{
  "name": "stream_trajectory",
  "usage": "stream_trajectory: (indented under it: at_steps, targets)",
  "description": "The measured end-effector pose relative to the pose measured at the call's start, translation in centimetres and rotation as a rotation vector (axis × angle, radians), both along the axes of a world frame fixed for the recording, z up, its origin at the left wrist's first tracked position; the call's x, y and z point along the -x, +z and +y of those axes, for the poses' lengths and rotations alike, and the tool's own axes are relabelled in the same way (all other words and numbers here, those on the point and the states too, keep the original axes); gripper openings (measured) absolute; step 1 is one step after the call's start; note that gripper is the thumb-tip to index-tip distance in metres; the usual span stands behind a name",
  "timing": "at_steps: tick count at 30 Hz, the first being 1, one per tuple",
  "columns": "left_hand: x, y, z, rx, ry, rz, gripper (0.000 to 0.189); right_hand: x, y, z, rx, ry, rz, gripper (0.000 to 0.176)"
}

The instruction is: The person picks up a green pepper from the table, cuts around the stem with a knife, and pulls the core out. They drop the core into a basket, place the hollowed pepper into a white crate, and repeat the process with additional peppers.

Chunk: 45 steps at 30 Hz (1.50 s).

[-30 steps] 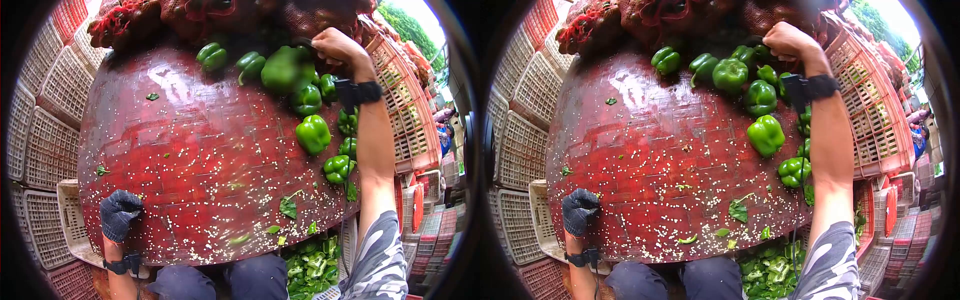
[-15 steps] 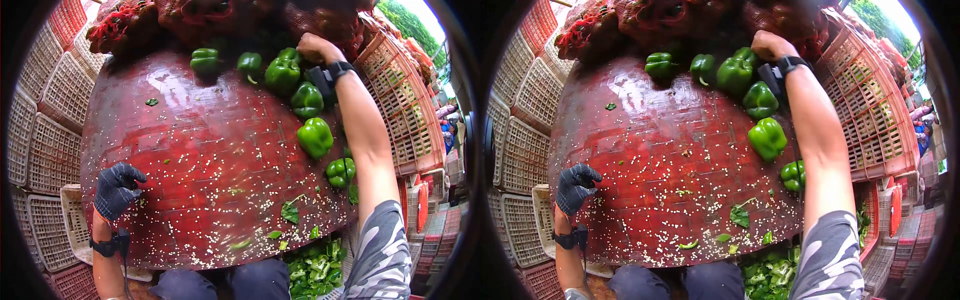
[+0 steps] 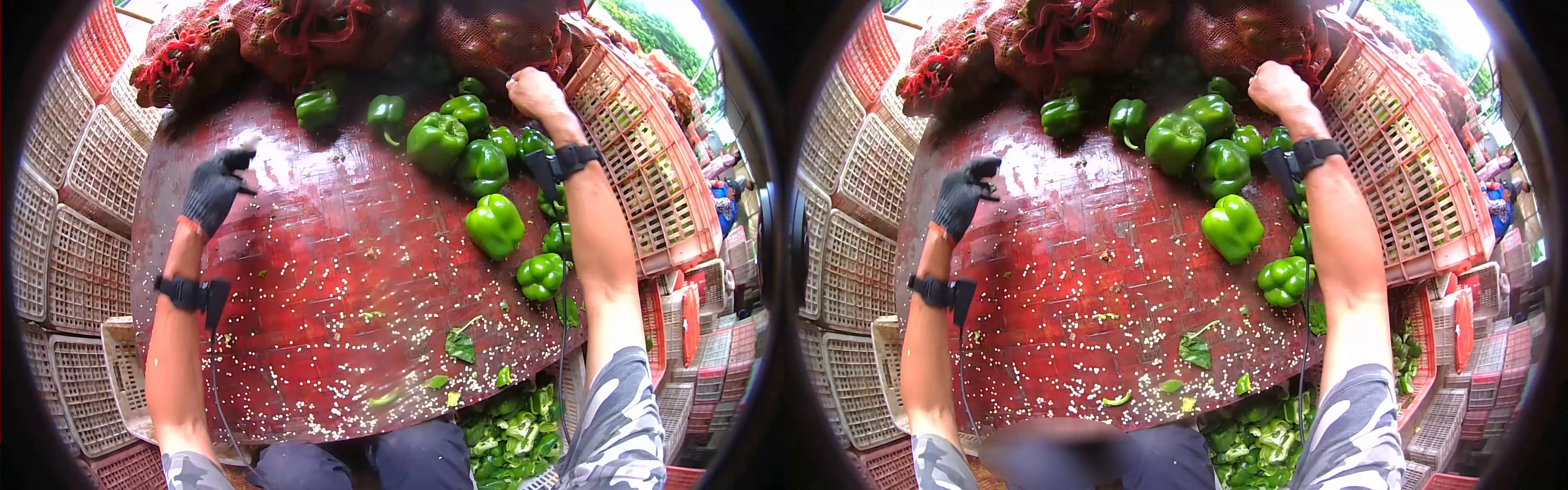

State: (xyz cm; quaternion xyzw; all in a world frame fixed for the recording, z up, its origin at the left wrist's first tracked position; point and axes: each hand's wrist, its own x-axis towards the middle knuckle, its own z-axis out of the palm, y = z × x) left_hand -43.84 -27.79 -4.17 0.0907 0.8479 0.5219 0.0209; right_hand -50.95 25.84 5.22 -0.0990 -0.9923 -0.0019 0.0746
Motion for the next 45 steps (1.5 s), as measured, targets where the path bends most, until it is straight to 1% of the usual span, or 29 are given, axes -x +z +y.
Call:
stream_trajectory:
  at_steps: [1, 3, 4, 5, 9, 10, 11, 12, 13, 14, 15, 17, 19, 21, 22, 23, 25, 27, 29, 31, 32, 34, 36, 38, 39, 40, 41, 43, 45]
  targets:
    - [1.5, 0.5, 1.1, 0.184, -0.002, 0.096, 0.056, 0.4, -0.7, -0.5, 0.005, -0.078, -0.044, 0.037]
    - [5.6, -1.2, 2.2, 0.133, 0.041, 0.065, 0.066, 0.5, -2.1, -1.1, 0.088, -0.082, 0.009, 0.038]
    - [6.4, -1.1, 3.2, 0.262, 0.05, 0.065, 0.076, 0.6, -2.7, -1.3, 0.113, -0.09, 0.048, 0.037]
    - [8.2, -2.7, 3.8, 0.171, 0.087, 0.039, 0.082, 0.8, -3.0, -1.6, 0.116, -0.091, 0.046, 0.037]
    - [9.4, -1.4, 7.7, 0.112, 0.085, -0.004, 0.075, 2.2, -3.5, -1.5, 0.104, -0.05, 0.108, 0.031]
    - [9.6, -1.1, 8.5, 0.119, 0.051, 0.026, 0.07, 2.9, -3.0, -0.6, 0.105, 0.152, -0.039, 0.02]
    - [9.9, -1.1, 9.3, 0.12, 0.051, 0.025, 0.07, 3.4, -2.8, 0.1, 0.104, 0.356, -0.185, 0.025]
    - [10.6, -1.6, 9.9, -0.016, -0.009, -0.014, 0.064, 2.1, -1.6, -0.5, 0.37, 0.328, -0.264, 0.029]
    - [10.8, -1.9, 10.5, -0.152, -0.071, -0.053, 0.058, 0.5, 0.4, -1.8, 0.278, 0.442, -0.329, 0.029]
    - [10.5, -1.5, 11.4, -0.269, -0.08, -0.12, 0.056, -1.2, 1.4, -2.6, 0.403, 0.375, -0.383, 0.028]
    - [10.4, -1.4, 12.3, -0.268, -0.08, -0.118, 0.056, -2.3, 2.1, -3.1, 0.526, 0.307, -0.434, 0.028]
    - [9.9, -1.3, 13.9, -0.393, -0.294, -0.22, 0.059, -2.8, 2.8, -2.6, 0.515, 0.372, -0.472, 0.026]
    - [6.7, -0.4, 15.9, -0.256, -0.412, -0.218, 0.065, -3.9, 3.4, -2.9, 0.515, 0.439, -0.515, 0.025]
    - [4.6, -0.4, 17.6, -0.034, -0.472, -0.02, 0.068, -5.3, 4.5, -3.8, 0.539, 0.363, -0.588, 0.024]
    - [4.6, -1.1, 17.9, -0.055, -0.573, 0.021, 0.071, -5.0, 3.6, -3.5, 0.544, 0.402, -0.515, 0.022]
    - [4.5, -1.5, 17.8, -0.172, -0.702, -0.056, 0.071, -4.7, 3.6, -3.4, 0.544, 0.401, -0.518, 0.022]
    - [3.4, 0.0, 17.3, -0.199, -0.682, -0.13, 0.069, -4.7, 4.0, -4.4, 0.58, 0.358, -0.256, 0.021]
    - [4.4, 0.1, 16.0, -0.109, -0.509, -0.067, 0.066, -3.4, 3.7, -5.2, 0.705, 0.325, -0.152, 0.021]
    - [6.1, 0.6, 14.8, 0.007, -0.371, 0.004, 0.072, 2.3, 0.7, -4.4, 0.567, 0.295, -0.049, 0.03]
    - [7.1, 0.3, 14.2, 0.13, -0.151, 0.167, 0.067, 5.0, -1.2, -5.7, 0.104, 0.347, 0.21, 0.04]
    - [7.8, -0.1, 13.8, 0.133, -0.146, 0.168, 0.067, 5.6, -1.8, -6.6, 0.203, 0.198, 0.132, 0.045]
    - [9.4, -1.0, 13.6, 0.229, 0.099, 0.325, 0.073, 7.2, -3.3, -7.0, 0.195, 0.128, 0.153, 0.043]
    - [11.1, -1.2, 13.4, 0.275, 0.118, 0.286, 0.065, 9.7, -5.4, -6.2, 0.161, 0.106, 0.179, 0.042]
    - [12.9, -1.2, 13.2, 0.322, 0.132, 0.238, 0.057, 14.1, -8.6, -3.2, 0.007, 0.248, 0.281, 0.032]
    - [14.1, -1.2, 12.9, 0.779, -0.107, 0.375, 0.047, 13.7, -8.1, -3.4, 0.008, 0.251, 0.275, 0.032]
    - [14.6, -1.5, 12.8, 1.226, -0.36, 0.502, 0.038, 12.3, -6.1, -3.8, -0.327, 0.436, 0.066, 0.037]
    - [14.3, -1.3, 12.7, 1.22, -0.357, 0.492, 0.038, 10.5, -3.9, -4.3, -0.661, 0.615, -0.152, 0.045]
    - [13.1, -0.4, 12.5, 0.982, -0.41, 0.568, 0.023, 5.4, 0.2, -5.1, 0.621, 0.267, -0.28, 0.022]
    - [14.2, -1.8, 11.3, 0.915, -0.423, 0.569, 0.026, -0.4, 5.9, -6.5, 0.362, 0.361, -0.529, 0.024]
